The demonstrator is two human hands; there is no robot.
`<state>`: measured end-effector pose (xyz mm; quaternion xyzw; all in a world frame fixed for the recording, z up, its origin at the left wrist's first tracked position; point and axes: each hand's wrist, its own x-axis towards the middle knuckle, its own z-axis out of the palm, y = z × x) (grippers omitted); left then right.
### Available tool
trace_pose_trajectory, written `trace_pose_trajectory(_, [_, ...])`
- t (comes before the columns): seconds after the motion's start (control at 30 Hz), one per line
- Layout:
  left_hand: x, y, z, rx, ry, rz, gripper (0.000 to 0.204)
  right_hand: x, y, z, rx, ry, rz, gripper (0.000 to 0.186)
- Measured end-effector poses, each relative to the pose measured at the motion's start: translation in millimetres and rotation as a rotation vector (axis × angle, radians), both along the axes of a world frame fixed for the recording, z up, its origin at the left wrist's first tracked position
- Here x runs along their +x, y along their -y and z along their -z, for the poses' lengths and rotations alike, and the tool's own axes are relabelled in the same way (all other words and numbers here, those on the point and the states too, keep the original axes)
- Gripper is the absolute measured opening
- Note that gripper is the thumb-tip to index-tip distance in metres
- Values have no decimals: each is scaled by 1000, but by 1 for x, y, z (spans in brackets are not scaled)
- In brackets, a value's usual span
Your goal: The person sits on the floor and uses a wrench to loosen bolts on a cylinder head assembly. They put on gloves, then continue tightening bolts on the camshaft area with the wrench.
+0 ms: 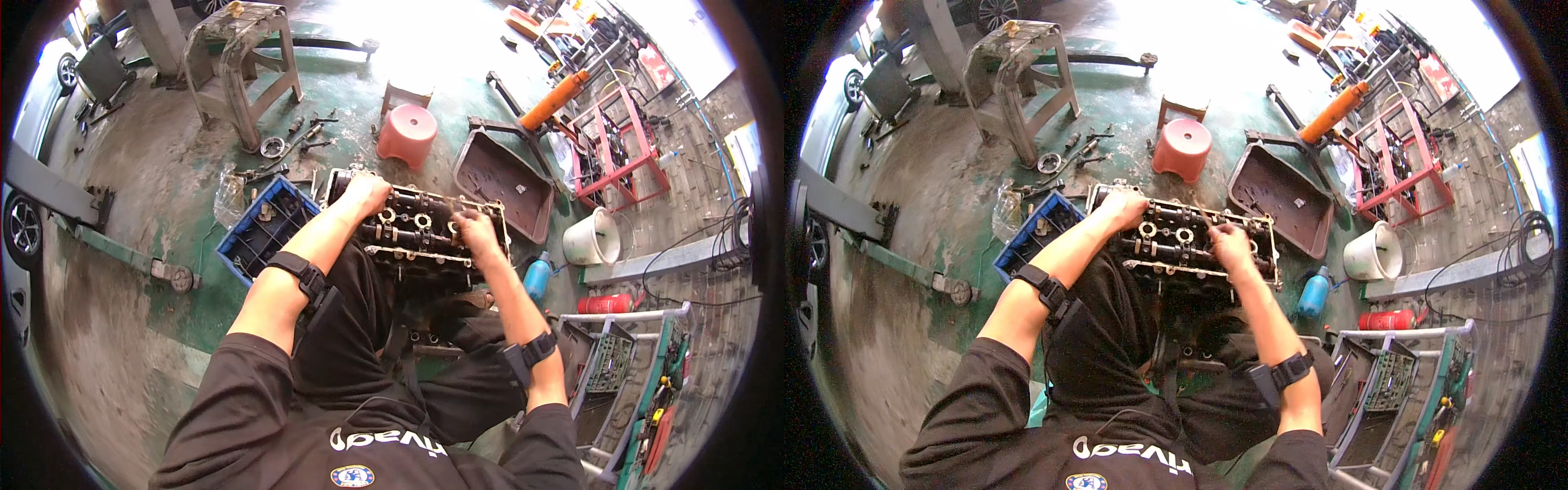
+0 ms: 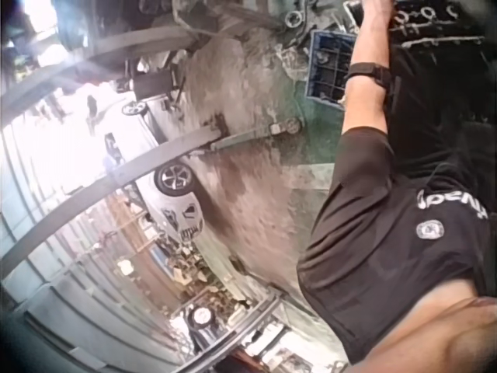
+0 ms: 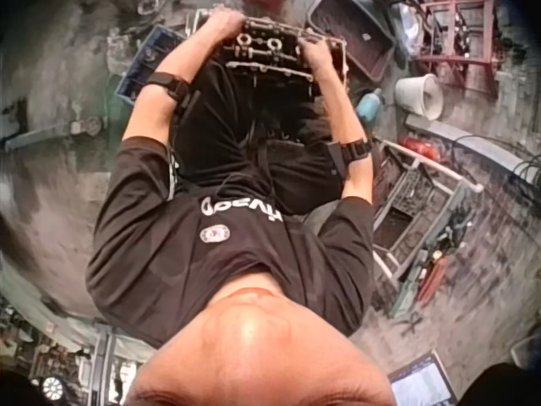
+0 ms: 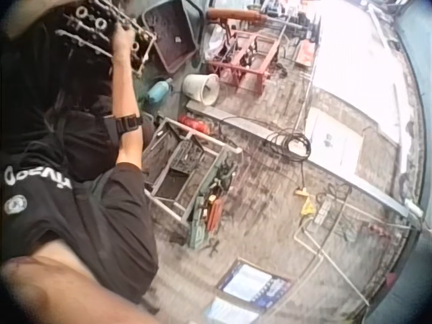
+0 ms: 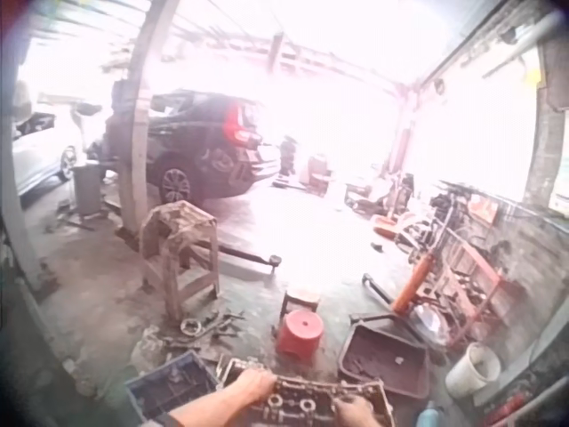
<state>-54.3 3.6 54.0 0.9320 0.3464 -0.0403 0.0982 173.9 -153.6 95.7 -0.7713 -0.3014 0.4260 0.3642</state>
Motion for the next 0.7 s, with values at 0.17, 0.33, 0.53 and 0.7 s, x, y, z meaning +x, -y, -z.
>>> trace_pose_trajectory(0.17, [-4, -1, -4, -248, 188, -75, 31, -70, 45, 23, -10, -384, 108, 18])
trace_pose_trajectory(0.33, [-9, -8, -4, -584, 227, -68, 58, -105, 68, 23, -32, -555, 121, 14])
trace_pose_trajectory(0.53, [-3, -9, 4, -569, 44, 75, 63, -115, 82, 19, 0, -693, 210, 16])
trace_pose_trajectory(0.7, [0, -12, 13, -511, -7, 106, 62, -126, 88, 20, 3, -688, 199, 20])
